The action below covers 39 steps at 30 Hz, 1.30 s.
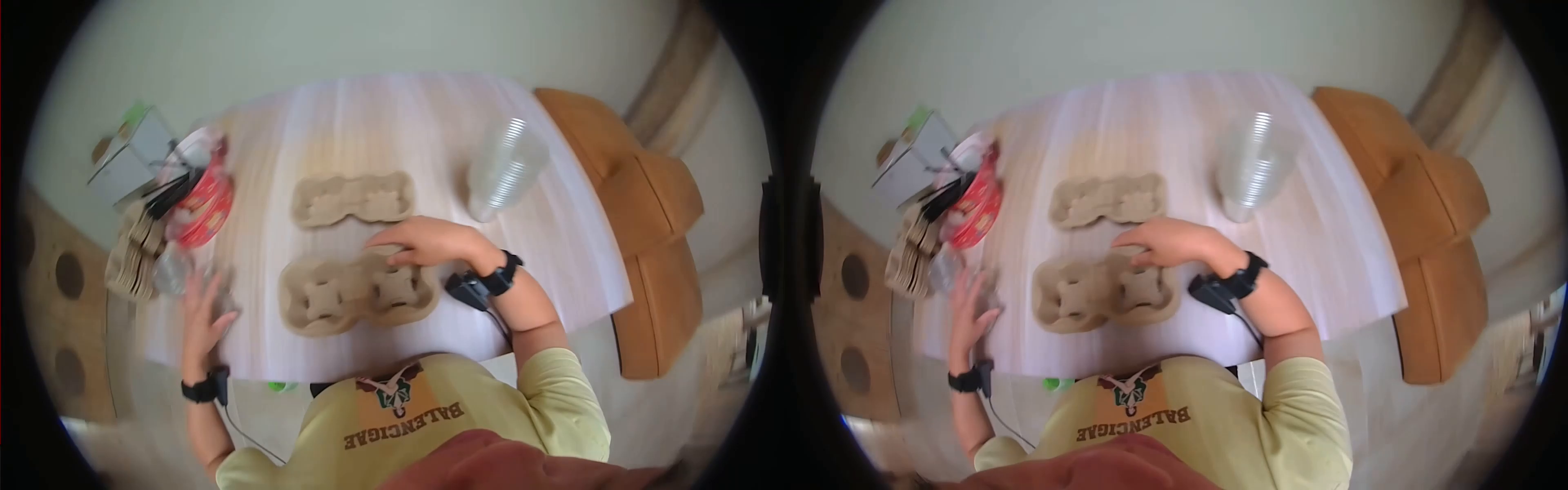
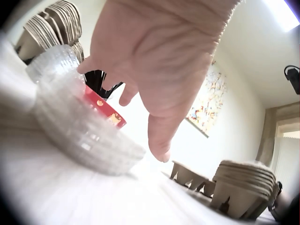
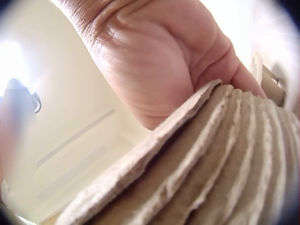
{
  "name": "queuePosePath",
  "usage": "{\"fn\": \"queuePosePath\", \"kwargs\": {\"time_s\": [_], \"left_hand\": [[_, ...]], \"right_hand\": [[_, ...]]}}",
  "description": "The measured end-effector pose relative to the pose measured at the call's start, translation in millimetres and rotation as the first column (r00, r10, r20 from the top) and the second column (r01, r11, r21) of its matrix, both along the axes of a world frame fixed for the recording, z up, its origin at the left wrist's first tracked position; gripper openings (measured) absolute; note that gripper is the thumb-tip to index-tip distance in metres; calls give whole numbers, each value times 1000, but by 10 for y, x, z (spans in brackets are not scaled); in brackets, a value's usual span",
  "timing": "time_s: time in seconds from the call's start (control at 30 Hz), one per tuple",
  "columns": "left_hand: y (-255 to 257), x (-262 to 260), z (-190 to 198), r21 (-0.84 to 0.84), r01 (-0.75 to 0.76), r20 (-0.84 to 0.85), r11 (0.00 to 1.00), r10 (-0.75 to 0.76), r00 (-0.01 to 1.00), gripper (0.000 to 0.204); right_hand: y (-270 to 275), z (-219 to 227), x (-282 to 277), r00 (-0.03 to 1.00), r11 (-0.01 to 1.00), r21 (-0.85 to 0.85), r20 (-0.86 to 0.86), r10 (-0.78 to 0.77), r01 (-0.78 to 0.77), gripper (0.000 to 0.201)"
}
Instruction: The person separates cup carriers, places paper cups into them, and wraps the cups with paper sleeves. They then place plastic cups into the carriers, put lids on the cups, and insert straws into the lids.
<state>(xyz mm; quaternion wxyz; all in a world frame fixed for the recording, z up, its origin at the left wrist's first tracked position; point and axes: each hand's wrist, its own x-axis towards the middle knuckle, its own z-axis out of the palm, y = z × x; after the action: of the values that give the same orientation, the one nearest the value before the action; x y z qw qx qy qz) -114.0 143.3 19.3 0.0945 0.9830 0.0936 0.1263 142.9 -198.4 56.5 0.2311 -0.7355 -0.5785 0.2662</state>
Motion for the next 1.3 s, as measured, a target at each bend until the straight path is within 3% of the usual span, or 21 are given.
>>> {"fn": "queuePosePath", "kwargs": {"time_s": [0.07, 0.2, 0.37, 0.6, 0.63, 0.7, 0.83, 0.9, 1.0, 1.2, 1.3], "left_hand": [[-145, -43, -21, 22, -22, -87, 1000, 24, 996, 67], [46, -113, -204, -4, -19, -166, 1000, 18, 986, 53], [168, -20, -276, 62, -65, -169, 996, 75, 983, 47], [226, 61, -206, 79, -131, -155, 988, 142, 978, 46], [211, 102, -197, 82, -129, -150, 988, 140, 979, 46], [162, 182, -145, 52, 5, 65, 999, -8, 998, 41], [173, 571, 110, 25, -100, 98, 995, 97, 990, 30], [249, 810, 191, 206, -234, 203, 950, 192, 960, 16], [366, 1076, 167, 299, -338, 248, 892, 270, 930, 11], [522, 1254, 8, 399, -406, 123, 822, 391, 912, 14], [594, 1244, -66, 452, -395, 127, 800, 381, 916, 8]], "right_hand": [[-6, -128, 66, 999, 987, 157, 38, 31, -37, 38], [16, -87, 25, 999, 985, 175, -38, 12, -5, 36], [43, 48, -71, 991, 995, 27, -87, -98, 101, 37], [29, 33, -66, 989, 995, 49, -118, -84, 90, 37], [22, -3, -50, 989, 994, 68, -127, -73, 82, 37], [28, -11, -40, 989, 993, 95, -135, -58, 72, 37], [30, 22, -49, 991, 996, 71, -121, -50, 59, 37], [25, 39, -63, 989, 996, 53, -133, -60, 68, 37], [30, 72, -67, 991, 996, 36, -112, -72, 76, 37], [28, 52, -49, 989, 995, 79, -141, -42, 54, 38], [31, 74, -58, 995, 998, 48, -88, -47, 51, 38]]}}
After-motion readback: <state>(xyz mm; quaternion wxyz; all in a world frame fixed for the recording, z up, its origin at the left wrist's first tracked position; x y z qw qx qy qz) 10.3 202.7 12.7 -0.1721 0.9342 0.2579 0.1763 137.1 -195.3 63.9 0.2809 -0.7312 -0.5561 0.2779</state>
